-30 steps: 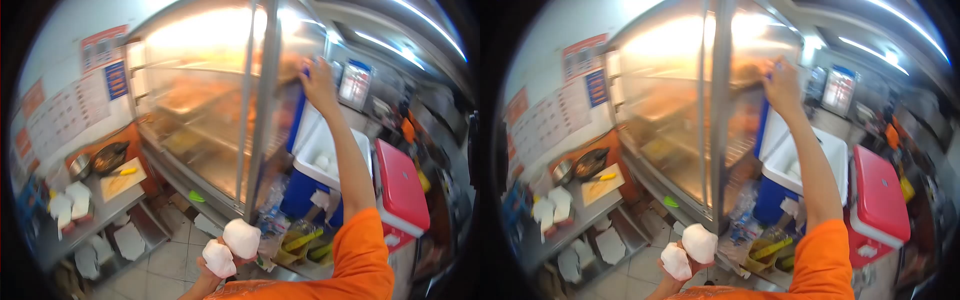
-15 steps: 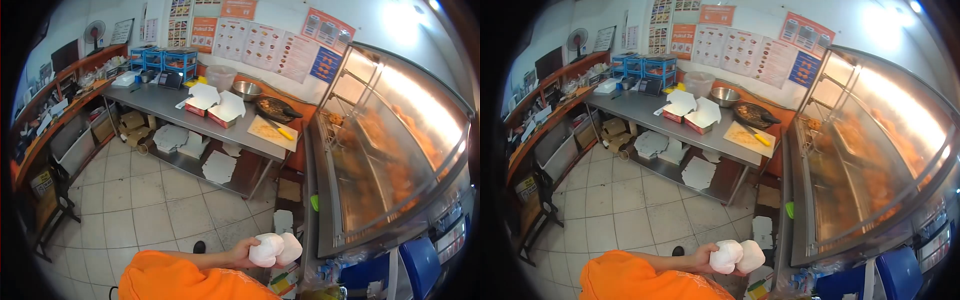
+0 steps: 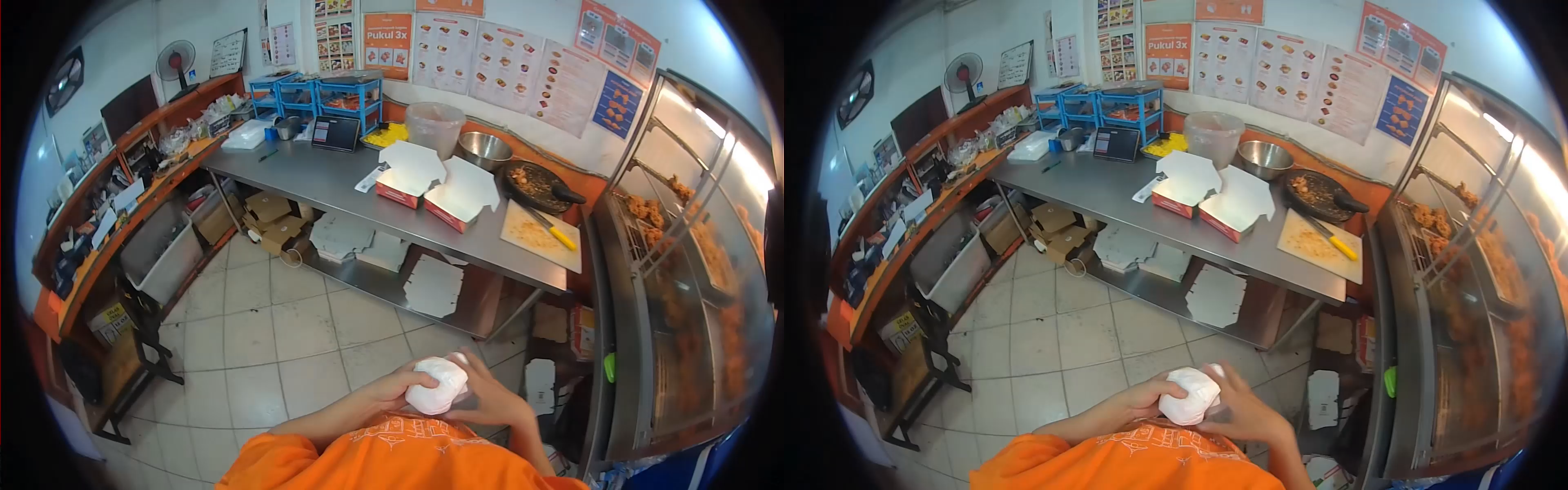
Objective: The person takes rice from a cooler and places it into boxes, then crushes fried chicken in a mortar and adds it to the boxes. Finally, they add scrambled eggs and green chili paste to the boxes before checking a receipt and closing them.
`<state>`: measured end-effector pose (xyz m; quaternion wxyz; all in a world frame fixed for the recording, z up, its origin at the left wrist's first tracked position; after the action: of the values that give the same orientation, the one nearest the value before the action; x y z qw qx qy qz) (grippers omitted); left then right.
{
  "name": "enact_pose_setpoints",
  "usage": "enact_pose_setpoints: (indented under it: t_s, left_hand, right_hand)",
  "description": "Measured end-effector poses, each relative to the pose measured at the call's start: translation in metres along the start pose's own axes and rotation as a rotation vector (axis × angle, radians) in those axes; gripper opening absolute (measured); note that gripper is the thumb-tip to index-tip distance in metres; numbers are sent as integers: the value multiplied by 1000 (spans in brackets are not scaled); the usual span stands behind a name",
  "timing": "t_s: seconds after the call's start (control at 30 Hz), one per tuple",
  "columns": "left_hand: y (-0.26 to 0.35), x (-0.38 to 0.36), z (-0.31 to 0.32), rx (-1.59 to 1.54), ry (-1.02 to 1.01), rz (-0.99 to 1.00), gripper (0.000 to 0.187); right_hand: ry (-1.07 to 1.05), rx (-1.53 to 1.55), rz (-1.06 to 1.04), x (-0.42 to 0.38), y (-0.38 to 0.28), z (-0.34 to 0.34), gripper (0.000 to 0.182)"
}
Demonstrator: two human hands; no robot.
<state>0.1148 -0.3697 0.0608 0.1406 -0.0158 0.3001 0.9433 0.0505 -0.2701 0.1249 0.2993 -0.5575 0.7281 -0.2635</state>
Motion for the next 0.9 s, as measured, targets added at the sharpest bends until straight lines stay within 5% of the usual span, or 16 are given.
enact_pose_setpoints:
  t_s: [0.23,0.3,0.37,0.47,0.57,0.7,0.9]
  left_hand:
    - [71,-26,-85,127,147,-29,54]
    - [91,-27,-85,-244,170,25,57]
    - [114,-9,-118,-281,235,146,58]
    - [162,7,-161,-160,629,265,55]
    - [214,42,-186,-139,583,295,53]
    - [302,103,-209,37,462,308,50]
    - [434,173,-263,716,826,436,67]
  right_hand:
    - [-231,254,-162,148,21,8,84]
    - [-212,307,-184,179,47,-3,83]
    - [1,496,-94,209,76,-41,81]
    - [404,404,-6,256,133,-111,82]
    - [712,209,102,304,196,-182,84]
    - [735,142,338,375,254,-235,87]
    - [764,149,463,462,333,-217,87]
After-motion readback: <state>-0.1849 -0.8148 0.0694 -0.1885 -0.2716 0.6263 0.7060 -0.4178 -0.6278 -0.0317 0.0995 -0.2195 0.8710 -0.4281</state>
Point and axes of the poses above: each hand's wrist, its own x-axis towards the middle knuckle, its own z-axis out of the palm, y = z × x, the point moved 8 cm from there along x, towards the middle knuckle, and after that the axes turned 9 degrees about -y, right-handed, at the moved point
